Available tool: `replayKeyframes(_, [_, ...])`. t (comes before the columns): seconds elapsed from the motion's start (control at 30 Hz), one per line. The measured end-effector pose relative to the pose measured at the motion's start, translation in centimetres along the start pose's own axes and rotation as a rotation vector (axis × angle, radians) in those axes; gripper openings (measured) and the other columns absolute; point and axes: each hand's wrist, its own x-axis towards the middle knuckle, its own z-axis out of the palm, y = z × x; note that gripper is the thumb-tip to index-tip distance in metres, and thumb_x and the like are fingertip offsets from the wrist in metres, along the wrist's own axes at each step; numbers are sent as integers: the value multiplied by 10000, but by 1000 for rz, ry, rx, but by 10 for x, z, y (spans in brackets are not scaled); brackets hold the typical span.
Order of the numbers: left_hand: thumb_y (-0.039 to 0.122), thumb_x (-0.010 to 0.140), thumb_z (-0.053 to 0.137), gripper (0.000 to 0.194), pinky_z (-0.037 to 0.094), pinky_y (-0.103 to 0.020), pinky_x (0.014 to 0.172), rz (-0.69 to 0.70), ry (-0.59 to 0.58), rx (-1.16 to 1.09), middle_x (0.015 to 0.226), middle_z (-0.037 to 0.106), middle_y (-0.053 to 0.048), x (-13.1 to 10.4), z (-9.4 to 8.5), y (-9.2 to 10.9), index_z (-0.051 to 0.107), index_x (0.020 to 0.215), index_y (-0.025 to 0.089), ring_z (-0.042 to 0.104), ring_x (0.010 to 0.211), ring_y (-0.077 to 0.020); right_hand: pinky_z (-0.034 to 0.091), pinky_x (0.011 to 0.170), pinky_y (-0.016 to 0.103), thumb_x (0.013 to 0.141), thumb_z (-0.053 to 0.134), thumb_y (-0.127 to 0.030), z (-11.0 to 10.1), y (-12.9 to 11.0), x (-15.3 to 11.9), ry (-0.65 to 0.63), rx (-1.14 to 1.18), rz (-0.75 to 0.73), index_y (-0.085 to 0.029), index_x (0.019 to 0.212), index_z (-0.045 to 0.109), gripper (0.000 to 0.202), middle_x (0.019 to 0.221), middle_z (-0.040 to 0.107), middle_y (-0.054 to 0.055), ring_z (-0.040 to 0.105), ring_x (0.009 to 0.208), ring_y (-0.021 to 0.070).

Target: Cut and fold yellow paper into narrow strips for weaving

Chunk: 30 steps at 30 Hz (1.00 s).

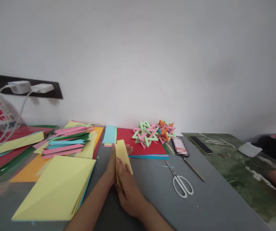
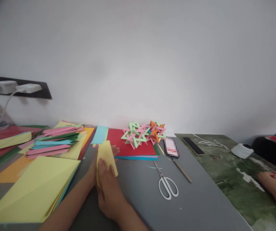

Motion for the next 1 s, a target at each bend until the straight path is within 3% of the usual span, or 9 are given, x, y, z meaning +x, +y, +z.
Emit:
replayKeyframes(0.1, [680,701,268,727,378,-412,878,17,42,-41,1003,636,-104,-1,-2,-3,459,1185,172,531,1022,-263,158,1047,386,858,295,-167,5,0,-2,35,127,65,-230,1359,60,557,1412,160,15,131,1286,158])
replayKeyframes(0.2, [681,710,250,721,398,-395,851,40,65,-19,986,643,-102,-2,-6,-9,481,1157,166,545,997,-262,299,985,353,854,353,-250,10,3,-3,205,210,198,-234,1289,324,436,1305,393,50,349,1196,174])
replayKeyframes(0.27, [665,718,275,692,417,-376,817,60,64,34,972,646,-106,-1,-8,-12,494,1138,161,560,965,-262,423,841,315,832,405,-320,11,7,-1,344,239,317,-187,1093,550,327,1057,590,77,530,985,191])
replayKeyframes(0.33, [611,726,367,635,428,-364,790,82,58,130,973,641,-120,0,-9,-15,488,1136,141,575,930,-262,461,680,277,789,466,-377,9,13,3,483,279,428,-154,845,645,291,783,642,60,583,743,174])
replayKeyframes(0.47, [429,665,601,585,437,-328,771,107,34,378,1022,617,-107,-2,-4,-16,449,1154,145,578,903,-233,431,515,233,714,545,-423,-5,29,10,699,525,563,-143,718,622,291,620,612,30,545,564,139])
replayKeyframes(0.57, [402,712,562,496,438,-295,770,75,-77,431,1064,600,-69,-8,2,-13,461,1150,194,565,914,-199,402,460,218,676,582,-431,-15,39,12,805,657,608,-138,697,583,294,559,566,7,498,491,114])
replayKeyframes(0.83, [447,760,479,394,434,-296,756,-11,-179,351,945,646,-81,-17,5,-7,592,1002,158,574,873,-205,309,435,196,646,633,-375,-18,41,15,717,348,446,-160,519,497,284,555,400,-39,338,479,73])
replayKeyframes(1.0, [466,739,502,425,434,-249,640,-23,-85,338,827,660,-67,-13,1,-9,578,1007,146,585,749,-177,296,448,204,628,647,-388,-21,41,14,758,221,473,-166,495,465,315,552,357,-51,308,481,75])
